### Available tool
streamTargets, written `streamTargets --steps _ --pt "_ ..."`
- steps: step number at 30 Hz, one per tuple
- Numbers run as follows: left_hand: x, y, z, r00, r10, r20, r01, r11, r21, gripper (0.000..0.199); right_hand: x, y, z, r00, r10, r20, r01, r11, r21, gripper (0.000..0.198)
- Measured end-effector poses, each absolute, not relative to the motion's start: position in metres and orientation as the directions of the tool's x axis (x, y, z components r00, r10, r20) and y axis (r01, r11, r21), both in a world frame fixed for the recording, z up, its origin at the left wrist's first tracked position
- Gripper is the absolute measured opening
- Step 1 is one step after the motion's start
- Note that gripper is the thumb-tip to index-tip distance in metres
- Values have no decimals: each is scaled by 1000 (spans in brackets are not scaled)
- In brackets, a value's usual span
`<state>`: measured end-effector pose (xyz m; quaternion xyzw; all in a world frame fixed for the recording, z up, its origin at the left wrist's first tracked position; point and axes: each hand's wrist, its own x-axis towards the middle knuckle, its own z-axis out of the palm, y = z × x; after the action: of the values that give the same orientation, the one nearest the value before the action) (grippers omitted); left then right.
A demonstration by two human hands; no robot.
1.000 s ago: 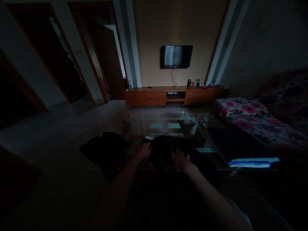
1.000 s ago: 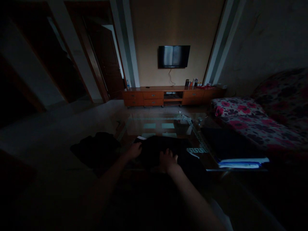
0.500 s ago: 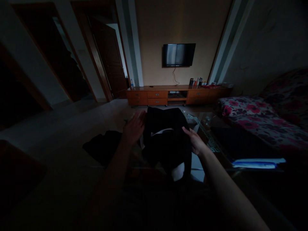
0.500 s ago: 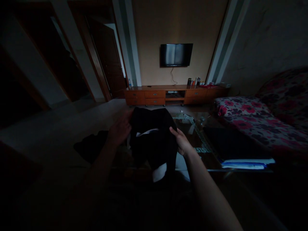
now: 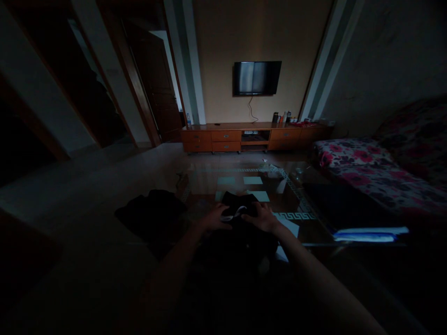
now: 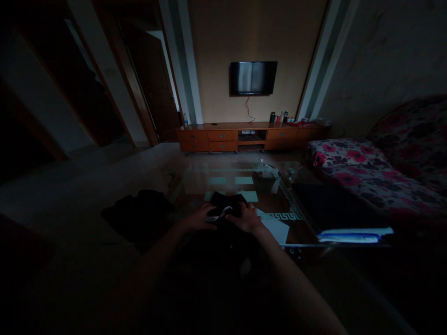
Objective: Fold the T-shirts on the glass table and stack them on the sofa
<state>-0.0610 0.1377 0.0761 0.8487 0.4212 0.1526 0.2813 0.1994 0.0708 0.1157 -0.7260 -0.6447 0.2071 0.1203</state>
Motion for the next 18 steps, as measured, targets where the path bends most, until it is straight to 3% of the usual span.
streamTargets --steps 2,3,6,8,12,15,18 --pt "-61 142 79 615 787 52 608 -515 604 60 192 67 114 56 979 -198 908 -132 -397 110" --pt "-61 143 81 619 783 53 607 -521 600 47 190 67 113 42 980 -197 912 -118 -393 108" --pt "-66 144 87 579 814 46 625 -479 617 28 198 73 115 33 992 -124 895 -84 -438 56" --pt "-68 146 95 501 863 71 599 -405 691 27 209 81 121 69 994 -79 878 -98 -468 33" --pt "-69 156 116 153 958 244 377 -285 881 36 235 97 135 166 983 79 859 -104 -502 40" --pt "-72 167 126 -94 945 313 206 -289 935 42 250 100 139 285 923 259 809 -86 -581 45" --pt "-80 172 120 -185 942 280 412 -184 892 41 255 97 131 336 920 202 736 -123 -665 43"
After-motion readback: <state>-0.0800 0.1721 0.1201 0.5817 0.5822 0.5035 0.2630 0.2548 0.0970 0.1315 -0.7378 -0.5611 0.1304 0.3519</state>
